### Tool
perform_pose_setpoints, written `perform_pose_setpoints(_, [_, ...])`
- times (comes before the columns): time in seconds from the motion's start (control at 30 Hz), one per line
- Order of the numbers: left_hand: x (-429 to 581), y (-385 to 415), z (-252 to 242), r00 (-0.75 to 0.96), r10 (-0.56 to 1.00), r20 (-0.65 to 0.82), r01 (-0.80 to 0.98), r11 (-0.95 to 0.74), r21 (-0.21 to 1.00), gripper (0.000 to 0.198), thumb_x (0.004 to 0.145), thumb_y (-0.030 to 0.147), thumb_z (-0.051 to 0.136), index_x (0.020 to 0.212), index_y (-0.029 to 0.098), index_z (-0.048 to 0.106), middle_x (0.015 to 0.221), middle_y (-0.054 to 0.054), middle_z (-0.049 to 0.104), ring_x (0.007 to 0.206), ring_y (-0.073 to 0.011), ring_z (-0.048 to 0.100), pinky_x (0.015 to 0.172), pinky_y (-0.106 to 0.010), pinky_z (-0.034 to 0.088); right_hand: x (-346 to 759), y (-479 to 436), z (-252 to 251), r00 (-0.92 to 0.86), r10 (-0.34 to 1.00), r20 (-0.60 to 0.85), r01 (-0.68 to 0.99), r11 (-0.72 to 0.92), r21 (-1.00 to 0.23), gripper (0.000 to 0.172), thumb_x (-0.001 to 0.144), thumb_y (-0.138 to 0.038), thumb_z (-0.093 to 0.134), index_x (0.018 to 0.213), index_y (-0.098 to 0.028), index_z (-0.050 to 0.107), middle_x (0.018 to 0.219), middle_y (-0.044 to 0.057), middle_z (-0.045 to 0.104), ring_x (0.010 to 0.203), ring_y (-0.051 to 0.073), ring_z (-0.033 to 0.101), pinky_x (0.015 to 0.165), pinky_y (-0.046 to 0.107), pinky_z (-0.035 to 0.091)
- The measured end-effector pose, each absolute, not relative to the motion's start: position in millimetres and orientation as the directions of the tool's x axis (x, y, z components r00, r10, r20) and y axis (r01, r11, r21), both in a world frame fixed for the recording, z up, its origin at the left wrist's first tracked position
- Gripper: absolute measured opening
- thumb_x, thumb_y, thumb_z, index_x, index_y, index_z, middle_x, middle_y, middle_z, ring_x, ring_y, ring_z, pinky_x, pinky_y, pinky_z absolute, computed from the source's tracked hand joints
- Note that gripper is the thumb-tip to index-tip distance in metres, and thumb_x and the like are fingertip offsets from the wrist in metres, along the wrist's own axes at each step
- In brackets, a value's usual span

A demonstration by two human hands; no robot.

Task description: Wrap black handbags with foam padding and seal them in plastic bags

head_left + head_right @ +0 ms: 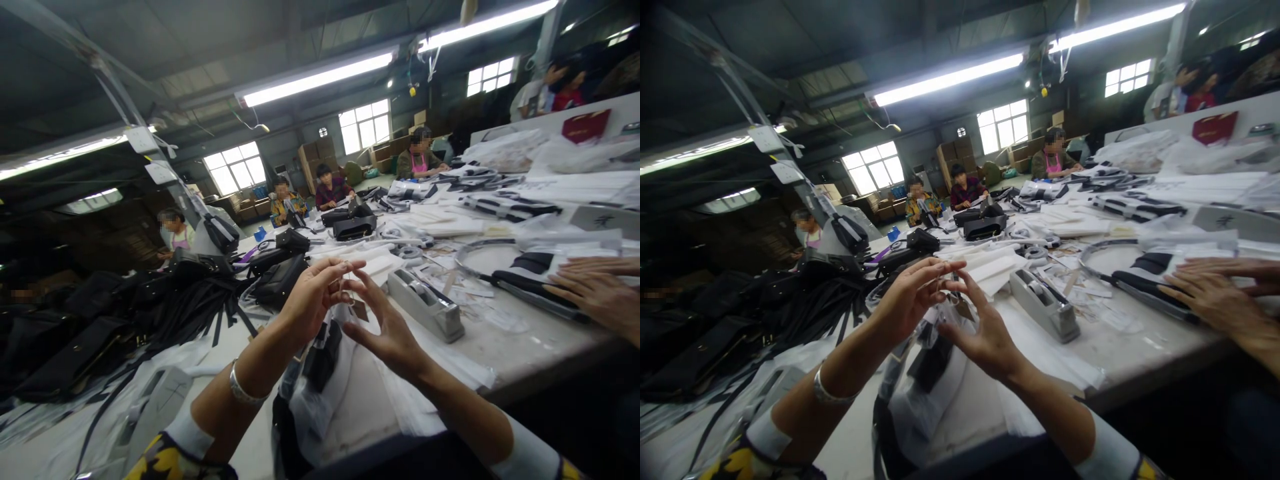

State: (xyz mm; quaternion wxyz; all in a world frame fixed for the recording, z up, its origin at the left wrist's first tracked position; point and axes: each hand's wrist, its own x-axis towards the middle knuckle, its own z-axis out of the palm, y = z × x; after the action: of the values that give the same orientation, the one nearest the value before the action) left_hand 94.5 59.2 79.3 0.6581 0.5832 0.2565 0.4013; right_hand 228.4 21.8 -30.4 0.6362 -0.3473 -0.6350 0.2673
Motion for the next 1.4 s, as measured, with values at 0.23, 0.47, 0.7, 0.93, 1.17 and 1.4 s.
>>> perform_pose_setpoints(0.23, [89.9, 53.8, 77.3, 0.548, 0.828, 0.115, -0.205, 0.0, 0.979, 0.019, 0.08, 0.031, 0.074, 0.086, 0.014, 0.069, 0.123, -0.011, 0.068, 0.084, -0.0132, 0.067, 0.071, -0.022, 0.052, 217.4, 14.9, -26.6, 0.1, 0.751, 0.653, 0.168, 0.634, -0.755, 0.065, 0.089, -0.032, 0.066, 0.147, -0.026, 0.038, 0.147, 0.011, 0.05, 0.138, 0.03, 0.044, 0.116, 0.048, 0.035])
perform_pose_setpoints(0.47, [91.7, 47.6, 80.7, 0.515, 0.846, 0.136, -0.259, 0.002, 0.966, 0.014, 0.081, 0.027, 0.072, 0.081, 0.015, 0.067, 0.127, -0.009, 0.066, 0.098, -0.018, 0.066, 0.08, -0.028, 0.055, 214.8, 13.4, -30.1, 0.277, 0.643, 0.714, 0.261, 0.665, -0.7, 0.028, 0.09, -0.028, 0.065, 0.115, -0.026, 0.052, 0.144, 0.01, 0.051, 0.137, 0.027, 0.045, 0.116, 0.05, 0.034])
perform_pose_setpoints(0.7, [87.1, 51.0, 83.1, 0.544, 0.814, 0.206, -0.309, -0.034, 0.95, 0.013, 0.083, 0.027, 0.069, 0.082, 0.014, 0.067, 0.12, -0.009, 0.07, 0.075, -0.0095, 0.062, 0.064, -0.019, 0.05, 222.2, 18.5, -37.1, 0.264, 0.774, 0.576, 0.23, 0.529, -0.817, 0.019, 0.09, -0.041, 0.066, 0.087, -0.023, 0.07, 0.14, 0.008, 0.057, 0.132, 0.027, 0.05, 0.115, 0.047, 0.033])
perform_pose_setpoints(0.93, [75.8, 52.9, 83.9, 0.586, 0.79, 0.18, -0.17, -0.096, 0.981, 0.029, 0.087, 0.04, 0.067, 0.076, 0.013, 0.068, 0.092, -0.006, 0.071, 0.056, -0.0043, 0.048, 0.052, -0.017, 0.038, 235.4, 24.7, -55.5, 0.149, 0.876, 0.458, 0.124, 0.443, -0.888, 0.03, 0.086, -0.049, 0.07, 0.095, -0.021, 0.065, 0.141, 0.01, 0.056, 0.133, 0.028, 0.05, 0.115, 0.049, 0.033])
perform_pose_setpoints(1.17, [71.5, 48.2, 84.4, 0.647, 0.752, 0.125, -0.129, -0.054, 0.99, 0.032, 0.088, 0.045, 0.067, 0.087, 0.013, 0.072, 0.077, -0.004, 0.068, 0.072, -0.0126, 0.063, 0.071, -0.023, 0.048, 215.4, 6.1, -21.3, 0.035, 0.781, 0.624, 0.204, 0.606, -0.769, 0.051, 0.086, -0.041, 0.071, 0.132, -0.025, 0.056, 0.122, 0.008, 0.069, 0.116, 0.028, 0.063, 0.107, 0.046, 0.044])
perform_pose_setpoints(1.4, [26.2, 38.5, 76.6, 0.568, 0.801, 0.19, -0.223, -0.073, 0.972, 0.028, 0.092, 0.04, 0.064, 0.082, 0.015, 0.073, 0.095, -0.007, 0.072, 0.078, -0.0134, 0.067, 0.076, -0.025, 0.053, 211.9, -6.6, -34.9, -0.066, 0.882, 0.467, 0.081, 0.472, -0.878, 0.018, 0.092, -0.04, 0.065, 0.1, -0.026, 0.072, 0.106, 0.004, 0.074, 0.113, 0.027, 0.064, 0.105, 0.044, 0.046])
